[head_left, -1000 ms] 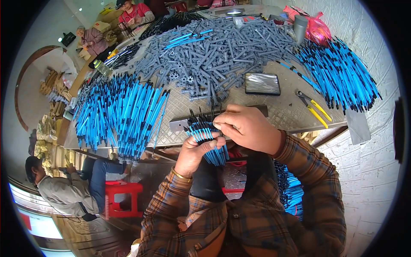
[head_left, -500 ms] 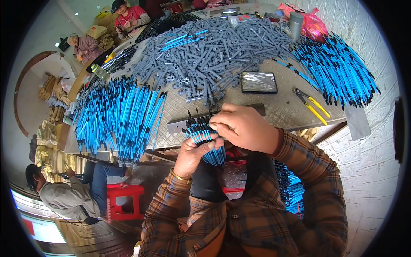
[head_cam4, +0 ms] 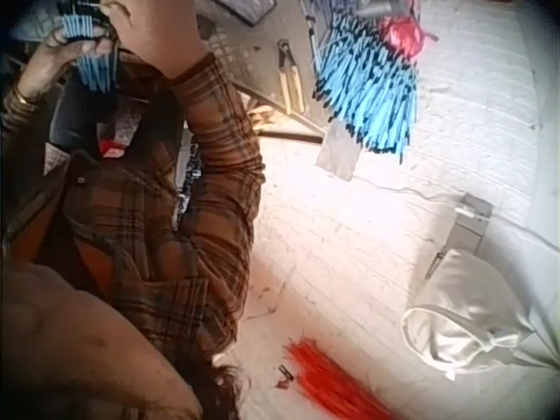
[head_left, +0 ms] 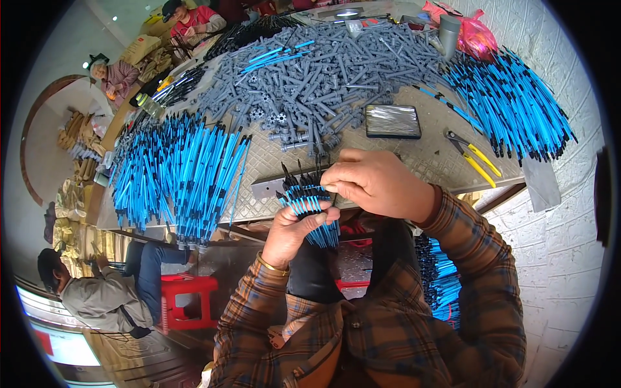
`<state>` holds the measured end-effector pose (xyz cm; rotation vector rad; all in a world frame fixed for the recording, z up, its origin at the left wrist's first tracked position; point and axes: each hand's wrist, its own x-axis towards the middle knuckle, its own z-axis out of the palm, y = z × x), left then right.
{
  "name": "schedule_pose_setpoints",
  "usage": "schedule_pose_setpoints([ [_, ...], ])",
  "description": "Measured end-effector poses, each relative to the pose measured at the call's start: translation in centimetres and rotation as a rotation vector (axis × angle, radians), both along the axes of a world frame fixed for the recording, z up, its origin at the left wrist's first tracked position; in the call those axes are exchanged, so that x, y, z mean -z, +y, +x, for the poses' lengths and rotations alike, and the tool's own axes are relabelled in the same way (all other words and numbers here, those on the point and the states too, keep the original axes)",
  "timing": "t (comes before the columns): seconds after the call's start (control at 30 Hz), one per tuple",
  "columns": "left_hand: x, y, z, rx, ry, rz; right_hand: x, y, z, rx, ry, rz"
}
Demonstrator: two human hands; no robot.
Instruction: The person assembles blue pen-like components into circular holders at a factory workbench.
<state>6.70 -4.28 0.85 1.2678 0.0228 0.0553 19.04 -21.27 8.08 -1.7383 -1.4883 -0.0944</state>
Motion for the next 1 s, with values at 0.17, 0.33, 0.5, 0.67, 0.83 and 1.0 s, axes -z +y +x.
schedule_pose_setpoints([
  [0.17,0.1,-0.1,-0.1,0.011,-0.005,0.032,-0.2,0.1,-0.7,0.013,0.006,-0.010],
  [0.33,-0.3,-0.1,-0.1,0.009,0.020,0.037,0.3,0.3,-0.5,0.002,0.048,0.024],
  [0.5,-0.5,-0.2,-0.3,0.003,0.008,0.056,0.5,0.5,-1.2,0.017,0.057,0.066],
  [0.67,-0.6,0.0,-0.2,0.022,-0.006,0.064,-0.5,0.3,-1.3,0.056,-0.125,-0.026],
  [0.83,-1.2,0.4,-0.2,0.068,0.019,0.084,-0.8,0.7,-0.7,0.037,-0.262,-0.020],
  [1.0,-1.2,0.2,-0.3,0.059,0.019,0.087,-0.2,1.2,-0.7,0.010,-0.149,0.029],
])
